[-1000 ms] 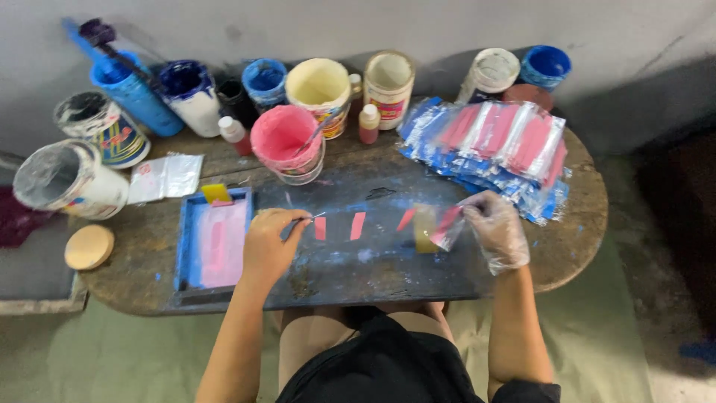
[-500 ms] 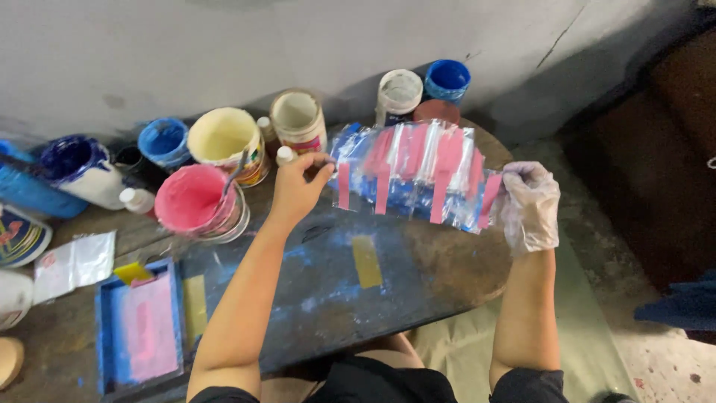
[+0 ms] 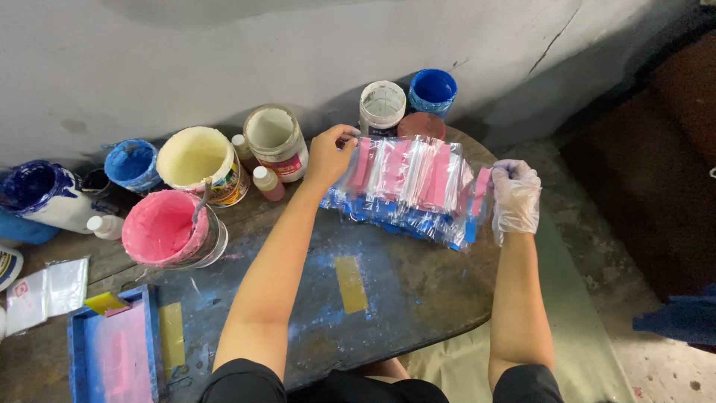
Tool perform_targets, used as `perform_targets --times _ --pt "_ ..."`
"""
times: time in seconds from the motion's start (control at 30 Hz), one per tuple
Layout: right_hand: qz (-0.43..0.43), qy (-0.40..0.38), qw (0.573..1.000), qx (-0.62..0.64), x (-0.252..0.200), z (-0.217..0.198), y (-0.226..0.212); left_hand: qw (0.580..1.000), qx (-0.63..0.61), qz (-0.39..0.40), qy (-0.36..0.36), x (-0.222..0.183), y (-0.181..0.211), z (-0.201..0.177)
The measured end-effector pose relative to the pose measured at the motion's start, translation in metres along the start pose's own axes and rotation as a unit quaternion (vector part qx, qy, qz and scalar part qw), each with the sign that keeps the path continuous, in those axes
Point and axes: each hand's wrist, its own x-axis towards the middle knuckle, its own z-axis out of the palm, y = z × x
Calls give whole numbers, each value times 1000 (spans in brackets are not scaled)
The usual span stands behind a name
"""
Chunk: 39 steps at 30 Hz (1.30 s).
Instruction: Preparing and mixing ink for screen printing, including applying ink to a screen and stirring ink in a container.
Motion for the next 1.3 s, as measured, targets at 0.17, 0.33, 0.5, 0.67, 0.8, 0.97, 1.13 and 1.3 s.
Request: perform_targets --times 0.17,0.33,0.5,0.67,0.8,0.97,1.13,1.3 --pt "-25 38 995 -88 -25 -12 -40 1000 -6 -13 7 -2 -5 13" --pt "-49 77 989 -116 -35 -11 -45 1000 1 -21 16 -9 -13 21" --pt "-100 86 985 -108 -35 -12 -39 998 -22 -13 53 -40 6 9" --pt "-157 130 978 -35 -61 -18 -63 995 -44 45 78 -92 5 7" --pt "-228 236 943 -48 -49 -15 -39 995 -61 73 8 -146 23 -12" --pt "-360 296 884 -41 -76 -18 -75 984 -57 -57 -157 -219 52 -70" --pt "-517 237 815 -113 -118 -1 -68 987 -45 -79 -131 -287 33 -122" --pt "-458 16 888 -28 -218 55 -120 996 4 -82 17 -349 3 -166"
